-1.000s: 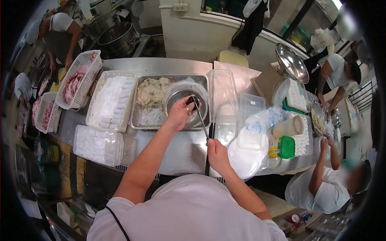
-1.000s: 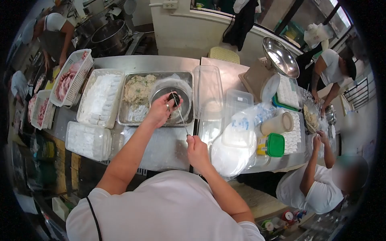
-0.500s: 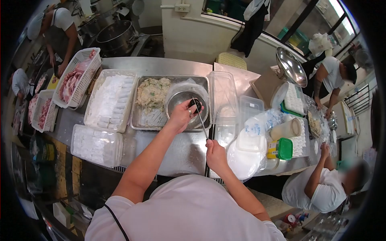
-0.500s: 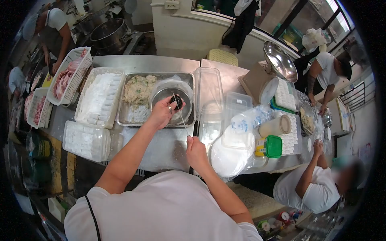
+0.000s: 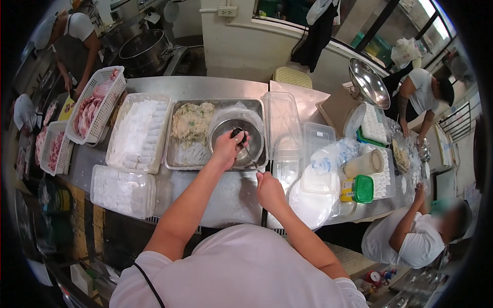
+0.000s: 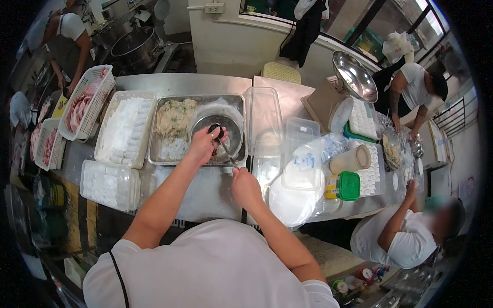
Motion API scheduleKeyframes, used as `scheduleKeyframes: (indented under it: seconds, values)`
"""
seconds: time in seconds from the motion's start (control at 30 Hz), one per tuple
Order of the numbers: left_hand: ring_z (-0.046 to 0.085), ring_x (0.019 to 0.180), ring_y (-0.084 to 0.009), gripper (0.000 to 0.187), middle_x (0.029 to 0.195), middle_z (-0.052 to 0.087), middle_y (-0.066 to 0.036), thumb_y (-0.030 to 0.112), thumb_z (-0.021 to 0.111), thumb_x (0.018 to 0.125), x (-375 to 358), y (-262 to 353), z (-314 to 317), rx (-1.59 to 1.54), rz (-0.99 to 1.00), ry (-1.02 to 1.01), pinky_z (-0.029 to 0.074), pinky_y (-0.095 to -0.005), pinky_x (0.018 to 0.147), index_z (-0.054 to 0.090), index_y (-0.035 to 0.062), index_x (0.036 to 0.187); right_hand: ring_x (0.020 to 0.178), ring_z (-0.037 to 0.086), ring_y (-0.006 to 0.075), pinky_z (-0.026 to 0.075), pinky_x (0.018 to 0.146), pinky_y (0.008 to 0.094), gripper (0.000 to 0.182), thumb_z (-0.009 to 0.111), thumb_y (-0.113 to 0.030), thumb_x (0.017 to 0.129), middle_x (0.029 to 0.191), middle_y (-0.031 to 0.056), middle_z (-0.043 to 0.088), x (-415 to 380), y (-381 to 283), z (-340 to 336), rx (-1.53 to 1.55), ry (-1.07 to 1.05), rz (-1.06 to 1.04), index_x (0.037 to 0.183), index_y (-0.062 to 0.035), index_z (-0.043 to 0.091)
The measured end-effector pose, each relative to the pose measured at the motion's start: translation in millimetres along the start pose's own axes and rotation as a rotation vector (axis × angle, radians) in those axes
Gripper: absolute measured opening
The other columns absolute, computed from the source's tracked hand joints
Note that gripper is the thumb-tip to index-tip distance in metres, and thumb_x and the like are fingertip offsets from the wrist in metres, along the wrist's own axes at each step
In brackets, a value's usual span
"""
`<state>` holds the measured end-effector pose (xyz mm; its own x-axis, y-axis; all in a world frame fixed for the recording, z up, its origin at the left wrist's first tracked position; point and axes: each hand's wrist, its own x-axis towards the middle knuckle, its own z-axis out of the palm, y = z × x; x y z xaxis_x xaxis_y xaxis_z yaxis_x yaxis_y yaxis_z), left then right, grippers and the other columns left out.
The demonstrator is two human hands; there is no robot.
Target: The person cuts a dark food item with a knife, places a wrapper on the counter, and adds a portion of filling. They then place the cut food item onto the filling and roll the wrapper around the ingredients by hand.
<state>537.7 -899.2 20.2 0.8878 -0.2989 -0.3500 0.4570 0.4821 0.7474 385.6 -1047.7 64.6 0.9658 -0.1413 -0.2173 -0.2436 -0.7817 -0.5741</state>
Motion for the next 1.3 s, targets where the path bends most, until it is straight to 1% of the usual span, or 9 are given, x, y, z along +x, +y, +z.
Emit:
scheduleKeyframes:
  seconds: [0.27, 0.37, 0.47, 0.57, 0.87, 0.97, 1.07, 1.17, 1.3]
  values:
    - [0.069, 0.097, -0.0223, 0.019, 0.105, 0.068, -0.01, 0.015, 0.064, 0.103, 13, 10, -16, 0.215, -0.076, 0.123, 0.06, -0.0365, 0.087, 0.066, -0.0015, 0.113, 0.082, 0.068, 0.0512, 0.053, 0.074, 0.0586, 0.043, 0.043, -0.034, 0.11, 0.084, 0.0278, 0.069, 12, 4, 2, -0.173, 0.111, -0.056, 0.103, 0.0042, 0.06]
    - [0.07, 0.098, -0.0238, 0.023, 0.11, 0.068, -0.012, 0.015, 0.061, 0.104, 21, 12, -26, 0.379, -0.077, 0.113, 0.061, -0.0376, 0.086, 0.063, -0.0037, 0.118, 0.069, 0.069, 0.0408, 0.055, 0.064, 0.0522, 0.045, 0.044, -0.039, 0.11, 0.079, 0.0207, 0.068, 27, 26, 6, -0.095, 0.016, -0.023, 0.101, 0.0022, 0.06]
    - [0.07, 0.098, -0.025, 0.028, 0.115, 0.067, -0.014, 0.016, 0.059, 0.105, 29, 15, -30, 0.346, -0.098, 0.134, 0.061, -0.0375, 0.086, 0.058, -0.0047, 0.124, 0.056, 0.06, 0.0244, 0.051, 0.052, 0.0408, 0.047, 0.044, -0.045, 0.11, 0.073, 0.0098, 0.063, 33, 32, -9, 0.619, -0.327, 0.338, 0.097, -0.0018, 0.059]
    - [0.069, 0.1, -0.0255, 0.031, 0.116, 0.066, -0.015, 0.018, 0.057, 0.106, 44, 11, -42, 0.276, -0.113, 0.102, 0.06, -0.0395, 0.089, 0.055, -0.0043, 0.127, 0.05, 0.048, 0.0138, 0.043, 0.046, 0.0312, 0.048, 0.042, -0.049, 0.11, 0.068, 0.0016, 0.054, 29, 23, -28, 0.999, -0.507, 0.522, 0.095, -0.0064, 0.058]
    - [0.068, 0.109, -0.0295, 0.023, 0.116, 0.067, -0.016, 0.015, 0.058, 0.105, 57, -5, -53, -0.062, -0.154, 0.0, 0.057, -0.046, 0.099, 0.058, -0.0007, 0.121, 0.05, 0.048, 0.0156, 0.041, 0.043, 0.0315, 0.048, 0.035, -0.048, 0.111, 0.067, 0.0018, 0.052, 27, 40, -19, 1.544, -0.815, 0.519, 0.1, -0.0068, 0.058]
    - [0.065, 0.12, -0.0326, 0.019, 0.128, 0.064, -0.018, 0.009, 0.052, 0.106, 45, 0, -50, -0.116, -0.108, -0.107, 0.055, -0.0458, 0.105, 0.056, 0.0022, 0.124, 0.05, 0.048, 0.0167, 0.043, 0.045, 0.0322, 0.047, 0.036, -0.047, 0.111, 0.068, 0.0022, 0.053, 21, 22, -26, 1.205, -0.566, 0.595, 0.101, -0.0066, 0.058]
    - [0.063, 0.123, -0.0334, 0.02, 0.13, 0.062, -0.019, 0.003, 0.048, 0.106, 25, 15, -29, -0.049, -0.09, -0.048, 0.053, -0.0456, 0.109, 0.054, 0.0018, 0.125, 0.052, 0.053, 0.0186, 0.047, 0.049, 0.0347, 0.048, 0.038, -0.045, 0.111, 0.067, 0.0036, 0.057, 7, 18, -18, 0.791, -0.296, 0.347, 0.099, -0.0039, 0.061]
    - [0.06, 0.128, -0.0354, 0.026, 0.136, 0.059, -0.021, 0.0, 0.046, 0.106, 12, 21, -20, -0.051, -0.066, -0.135, 0.051, -0.0452, 0.111, 0.05, 0.0002, 0.132, 0.064, 0.065, 0.0303, 0.051, 0.062, 0.0456, 0.05, 0.043, -0.04, 0.111, 0.069, 0.017, 0.065, -5, 9, -19, 0.495, -0.103, 0.163, 0.095, 0.0034, 0.064]
    - [0.06, 0.128, -0.0361, 0.035, 0.139, 0.057, -0.022, -0.003, 0.044, 0.105, 0, 24, -15, -0.054, -0.041, -0.233, 0.05, -0.0448, 0.112, 0.046, -0.002, 0.14, 0.076, 0.065, 0.0489, 0.05, 0.069, 0.0543, 0.048, 0.045, -0.036, 0.11, 0.077, 0.0301, 0.065, -9, 13, -11, 0.378, -0.012, 0.034, 0.094, 0.005, 0.063]
